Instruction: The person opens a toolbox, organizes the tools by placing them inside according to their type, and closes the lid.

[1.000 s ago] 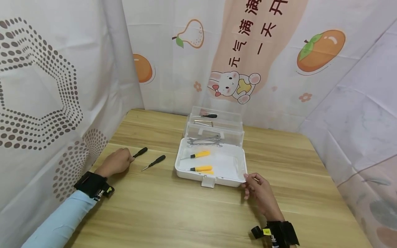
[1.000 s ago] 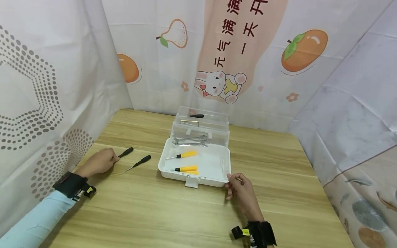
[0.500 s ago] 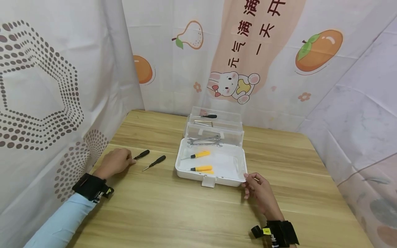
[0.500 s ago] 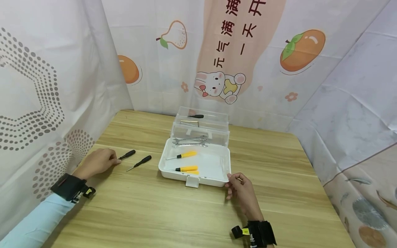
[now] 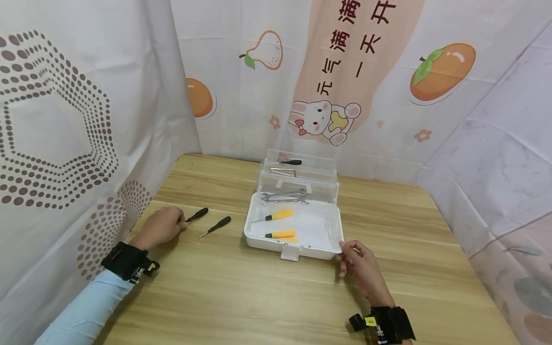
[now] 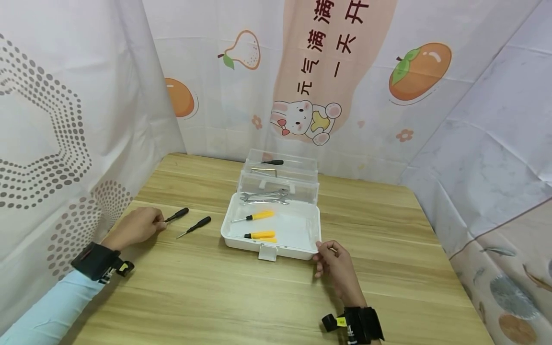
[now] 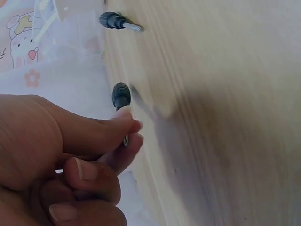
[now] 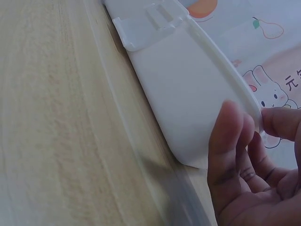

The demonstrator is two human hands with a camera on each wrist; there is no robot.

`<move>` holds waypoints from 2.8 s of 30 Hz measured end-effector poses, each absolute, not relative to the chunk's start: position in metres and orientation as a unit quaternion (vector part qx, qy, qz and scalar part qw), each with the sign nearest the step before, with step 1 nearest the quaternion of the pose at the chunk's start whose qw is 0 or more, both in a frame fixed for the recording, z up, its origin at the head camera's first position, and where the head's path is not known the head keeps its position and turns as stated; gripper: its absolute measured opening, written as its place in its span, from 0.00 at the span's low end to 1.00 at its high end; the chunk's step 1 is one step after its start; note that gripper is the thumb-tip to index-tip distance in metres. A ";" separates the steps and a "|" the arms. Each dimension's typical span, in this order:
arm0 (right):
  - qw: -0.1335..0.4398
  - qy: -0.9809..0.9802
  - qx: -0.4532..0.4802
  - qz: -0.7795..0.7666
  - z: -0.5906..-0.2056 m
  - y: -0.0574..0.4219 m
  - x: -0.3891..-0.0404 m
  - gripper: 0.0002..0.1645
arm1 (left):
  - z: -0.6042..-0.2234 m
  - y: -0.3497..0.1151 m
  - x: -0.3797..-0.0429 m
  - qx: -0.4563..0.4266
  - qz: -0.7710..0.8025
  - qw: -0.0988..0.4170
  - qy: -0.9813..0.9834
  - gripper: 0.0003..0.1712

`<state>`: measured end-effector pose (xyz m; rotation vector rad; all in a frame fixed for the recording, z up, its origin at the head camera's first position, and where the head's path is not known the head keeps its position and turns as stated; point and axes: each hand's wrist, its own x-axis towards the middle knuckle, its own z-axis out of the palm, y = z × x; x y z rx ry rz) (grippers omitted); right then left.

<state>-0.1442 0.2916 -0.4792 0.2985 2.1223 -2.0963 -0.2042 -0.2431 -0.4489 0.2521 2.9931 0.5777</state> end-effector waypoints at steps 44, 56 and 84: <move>0.072 0.705 0.098 -0.699 -0.477 0.291 -0.143 0.25 | -0.434 -0.220 -0.225 0.109 0.271 -0.065 0.954 0.06; 0.073 0.706 0.104 -0.697 -0.476 0.291 -0.142 0.23 | -0.429 -0.214 -0.232 0.116 0.279 -0.056 0.952 0.06; 0.062 0.704 0.097 -0.701 -0.481 0.291 -0.141 0.23 | -0.414 -0.204 -0.249 0.136 0.272 -0.087 0.949 0.06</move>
